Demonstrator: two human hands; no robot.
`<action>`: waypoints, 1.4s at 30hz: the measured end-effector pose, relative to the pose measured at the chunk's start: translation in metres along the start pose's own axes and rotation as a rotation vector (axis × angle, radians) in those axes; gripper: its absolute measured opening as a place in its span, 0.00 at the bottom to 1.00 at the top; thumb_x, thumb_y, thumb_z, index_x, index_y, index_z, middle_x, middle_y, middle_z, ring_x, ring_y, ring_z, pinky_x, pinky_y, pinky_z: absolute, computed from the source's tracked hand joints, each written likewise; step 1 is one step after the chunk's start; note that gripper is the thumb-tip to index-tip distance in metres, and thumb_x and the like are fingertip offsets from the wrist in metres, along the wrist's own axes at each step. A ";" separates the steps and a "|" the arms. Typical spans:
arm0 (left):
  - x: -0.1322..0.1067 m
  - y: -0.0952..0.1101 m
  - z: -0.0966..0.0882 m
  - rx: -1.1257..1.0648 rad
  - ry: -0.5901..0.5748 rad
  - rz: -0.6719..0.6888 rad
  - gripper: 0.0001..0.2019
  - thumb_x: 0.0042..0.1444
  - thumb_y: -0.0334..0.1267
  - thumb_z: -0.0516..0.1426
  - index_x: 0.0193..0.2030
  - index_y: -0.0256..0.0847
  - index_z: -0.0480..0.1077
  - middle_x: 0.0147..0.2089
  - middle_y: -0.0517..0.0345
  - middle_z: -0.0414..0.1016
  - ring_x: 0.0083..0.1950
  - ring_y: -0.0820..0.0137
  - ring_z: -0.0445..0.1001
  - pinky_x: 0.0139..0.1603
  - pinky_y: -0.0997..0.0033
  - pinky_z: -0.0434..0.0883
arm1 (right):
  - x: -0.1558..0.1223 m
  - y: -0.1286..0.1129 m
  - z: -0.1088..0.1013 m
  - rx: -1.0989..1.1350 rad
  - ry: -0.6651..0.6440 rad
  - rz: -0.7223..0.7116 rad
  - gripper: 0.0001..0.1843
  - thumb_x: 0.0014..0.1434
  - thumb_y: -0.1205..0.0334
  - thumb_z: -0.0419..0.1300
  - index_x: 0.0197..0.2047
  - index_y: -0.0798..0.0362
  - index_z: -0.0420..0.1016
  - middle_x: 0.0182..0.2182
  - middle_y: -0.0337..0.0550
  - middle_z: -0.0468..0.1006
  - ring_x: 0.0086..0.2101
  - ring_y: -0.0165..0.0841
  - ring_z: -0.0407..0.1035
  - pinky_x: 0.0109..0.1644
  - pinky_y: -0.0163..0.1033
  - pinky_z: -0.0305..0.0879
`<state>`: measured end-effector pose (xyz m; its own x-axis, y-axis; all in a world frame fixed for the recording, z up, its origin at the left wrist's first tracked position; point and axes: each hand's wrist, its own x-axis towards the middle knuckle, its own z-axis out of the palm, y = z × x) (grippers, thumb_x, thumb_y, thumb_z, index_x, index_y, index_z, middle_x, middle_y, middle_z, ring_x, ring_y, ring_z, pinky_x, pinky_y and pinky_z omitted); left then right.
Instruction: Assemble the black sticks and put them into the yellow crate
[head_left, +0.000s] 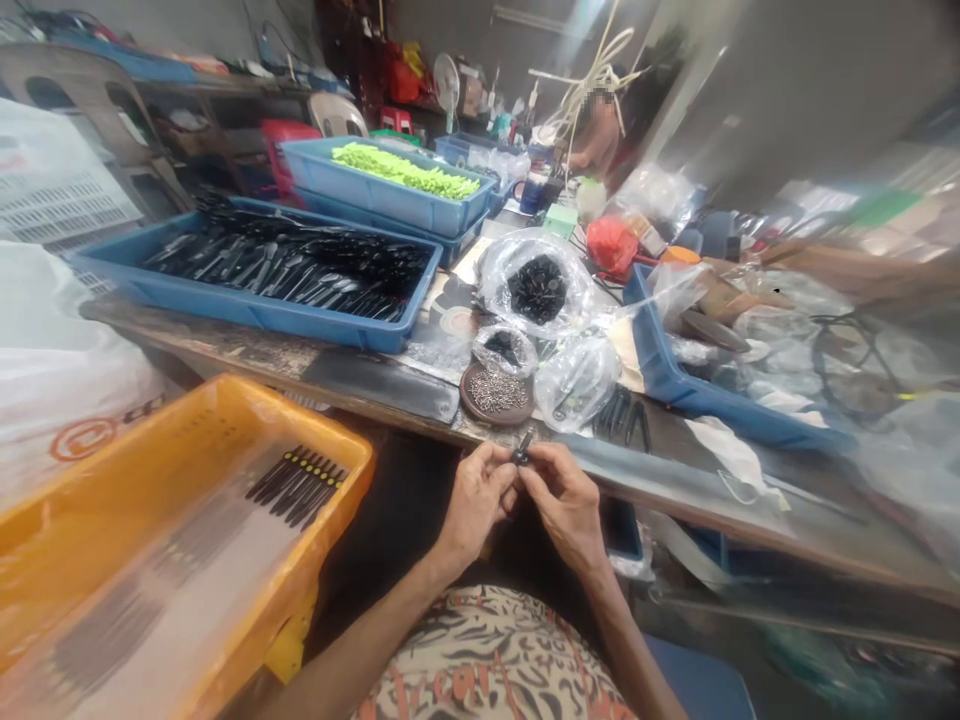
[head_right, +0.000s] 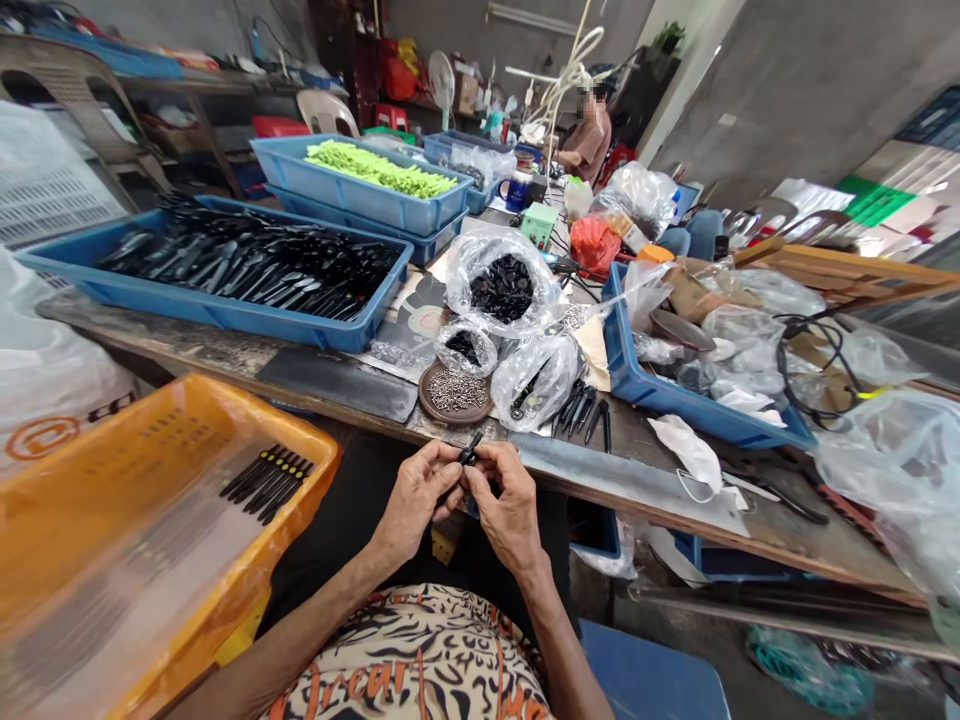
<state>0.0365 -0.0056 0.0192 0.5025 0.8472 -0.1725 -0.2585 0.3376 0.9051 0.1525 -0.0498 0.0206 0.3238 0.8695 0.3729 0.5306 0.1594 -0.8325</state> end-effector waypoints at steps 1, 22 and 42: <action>0.000 -0.001 0.000 0.010 -0.001 0.010 0.09 0.52 0.41 0.56 0.34 0.39 0.63 0.21 0.67 0.60 0.18 0.81 0.56 0.16 0.84 0.53 | 0.000 0.000 0.000 0.010 0.004 0.007 0.06 0.57 0.65 0.57 0.40 0.52 0.70 0.35 0.42 0.72 0.33 0.31 0.70 0.36 0.36 0.69; 0.000 0.000 -0.001 -0.026 0.032 -0.038 0.09 0.50 0.41 0.57 0.33 0.39 0.63 0.20 0.66 0.61 0.18 0.81 0.57 0.16 0.84 0.52 | -0.005 0.000 0.008 -0.051 0.030 -0.043 0.09 0.57 0.68 0.55 0.42 0.52 0.70 0.35 0.43 0.72 0.34 0.32 0.69 0.38 0.38 0.68; -0.001 0.000 -0.002 -0.033 0.035 -0.067 0.08 0.50 0.40 0.56 0.34 0.39 0.62 0.20 0.67 0.60 0.19 0.81 0.55 0.16 0.84 0.51 | -0.006 0.001 0.009 -0.066 0.058 0.055 0.08 0.57 0.62 0.57 0.40 0.54 0.72 0.33 0.42 0.76 0.31 0.33 0.71 0.38 0.39 0.69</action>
<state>0.0345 -0.0059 0.0185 0.4909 0.8356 -0.2464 -0.2524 0.4071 0.8778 0.1440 -0.0505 0.0137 0.3980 0.8471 0.3522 0.5602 0.0795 -0.8245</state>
